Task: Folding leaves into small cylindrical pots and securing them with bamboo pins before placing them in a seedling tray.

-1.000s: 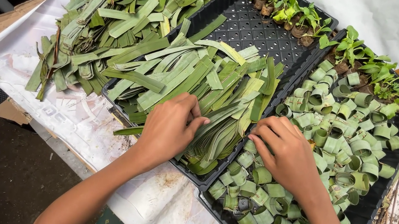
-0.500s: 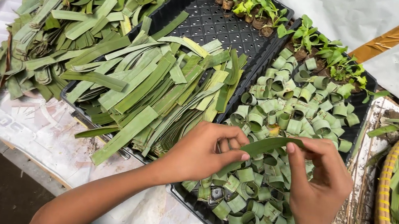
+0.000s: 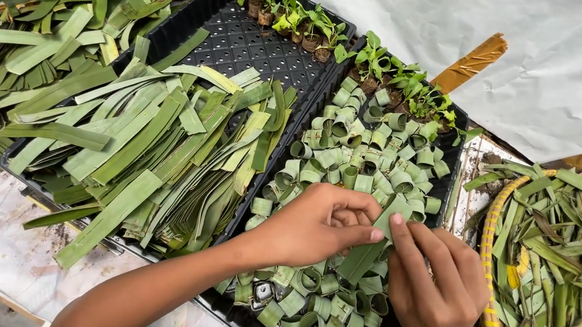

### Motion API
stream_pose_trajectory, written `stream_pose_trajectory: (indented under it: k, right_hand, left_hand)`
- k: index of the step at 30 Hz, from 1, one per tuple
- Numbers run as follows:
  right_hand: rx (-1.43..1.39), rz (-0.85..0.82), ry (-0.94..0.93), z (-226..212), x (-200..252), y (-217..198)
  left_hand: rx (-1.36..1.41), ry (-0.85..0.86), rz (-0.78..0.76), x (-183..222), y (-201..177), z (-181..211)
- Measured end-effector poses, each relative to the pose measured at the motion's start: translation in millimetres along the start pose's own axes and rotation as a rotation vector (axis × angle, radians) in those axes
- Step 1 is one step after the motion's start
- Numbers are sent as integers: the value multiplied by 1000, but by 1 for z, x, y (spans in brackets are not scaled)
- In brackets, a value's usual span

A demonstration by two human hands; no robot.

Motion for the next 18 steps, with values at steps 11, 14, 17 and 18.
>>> stream_pose_trajectory:
  k: [11,14,17,18]
  right_hand:
    - [-218,-59,261,6,-7,16]
    - [-158,-75,145,-6,-1,23]
    - [-117,-67,96,-17,8,31]
    - [-96,-64,86,-20,10,33]
  left_hand:
    - [-437,169,148,-3,-20,2]
    - [-252,-7,142,-5,-27,-13]
    - [-73,-100,158,-3,-29,-17]
    - [19,-131,159,-1,-28,-18]
Point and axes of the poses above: each hand's wrist, its own x-axis away from the middle knuckle, its own y-axis out of the palm, z = x × y, the point moved 8 cm from there along -x, towards the middle knuckle, and after that the axes turned 1 degree about x, right-handed, at the moved point
